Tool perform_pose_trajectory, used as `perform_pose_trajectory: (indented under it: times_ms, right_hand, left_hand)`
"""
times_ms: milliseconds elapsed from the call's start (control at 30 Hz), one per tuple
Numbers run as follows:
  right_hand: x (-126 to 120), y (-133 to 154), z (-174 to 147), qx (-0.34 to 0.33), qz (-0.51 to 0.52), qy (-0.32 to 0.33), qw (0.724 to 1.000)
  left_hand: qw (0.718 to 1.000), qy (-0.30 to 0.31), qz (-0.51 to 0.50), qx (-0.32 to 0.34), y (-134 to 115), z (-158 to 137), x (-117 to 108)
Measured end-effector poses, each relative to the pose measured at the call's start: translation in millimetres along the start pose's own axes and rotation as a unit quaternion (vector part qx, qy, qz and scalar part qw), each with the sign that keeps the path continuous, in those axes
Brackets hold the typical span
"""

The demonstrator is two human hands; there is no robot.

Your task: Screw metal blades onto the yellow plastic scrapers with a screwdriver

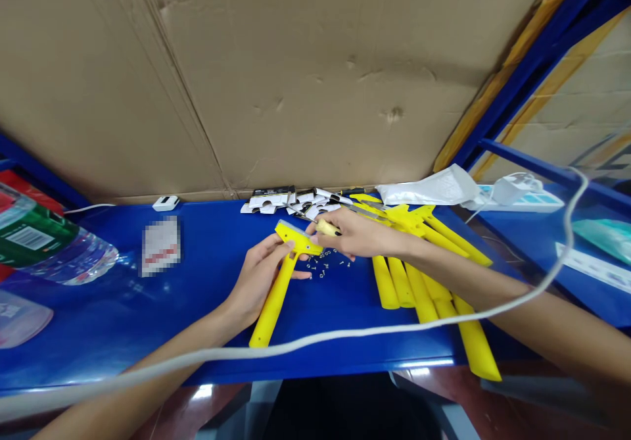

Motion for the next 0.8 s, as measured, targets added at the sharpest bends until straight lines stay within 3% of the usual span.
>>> perform_pose_trajectory:
  times_ms: [100,233,500,800]
  right_hand:
    - [-14.7,9.5,-5.3,-0.061,-0.049,-0.075,0.994]
    - [-21.7,13.3,-12.8,-0.121,-0.076,-0.107,0.984]
    - [-31.1,-2.9,-25.7,-0.103,-0.108,-0.106,0.983]
    - [-27.4,-8.0,-33.1,-0.030,-0.113,-0.127,0.985]
  left_hand:
    - [1.000,0.001,-0.005,0.008,-5.7,4.0,6.5]
    - [1.000,0.002,-0.010,0.007,-5.8,8.5,20.1]
    - [0.999,0.036,-0.007,0.026,0.2,9.4,42.1]
    - [0.999,0.027,0.013,0.040,9.7,8.9,39.1]
Point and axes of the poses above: each hand's wrist, its own z-axis towards the middle knuckle, its own x-axis out of the palm, y = z × x, the point moved 7 cm from there along z, towards the middle knuckle, and after that the axes turned 9 degrees about -y, right-handed, at the moved point
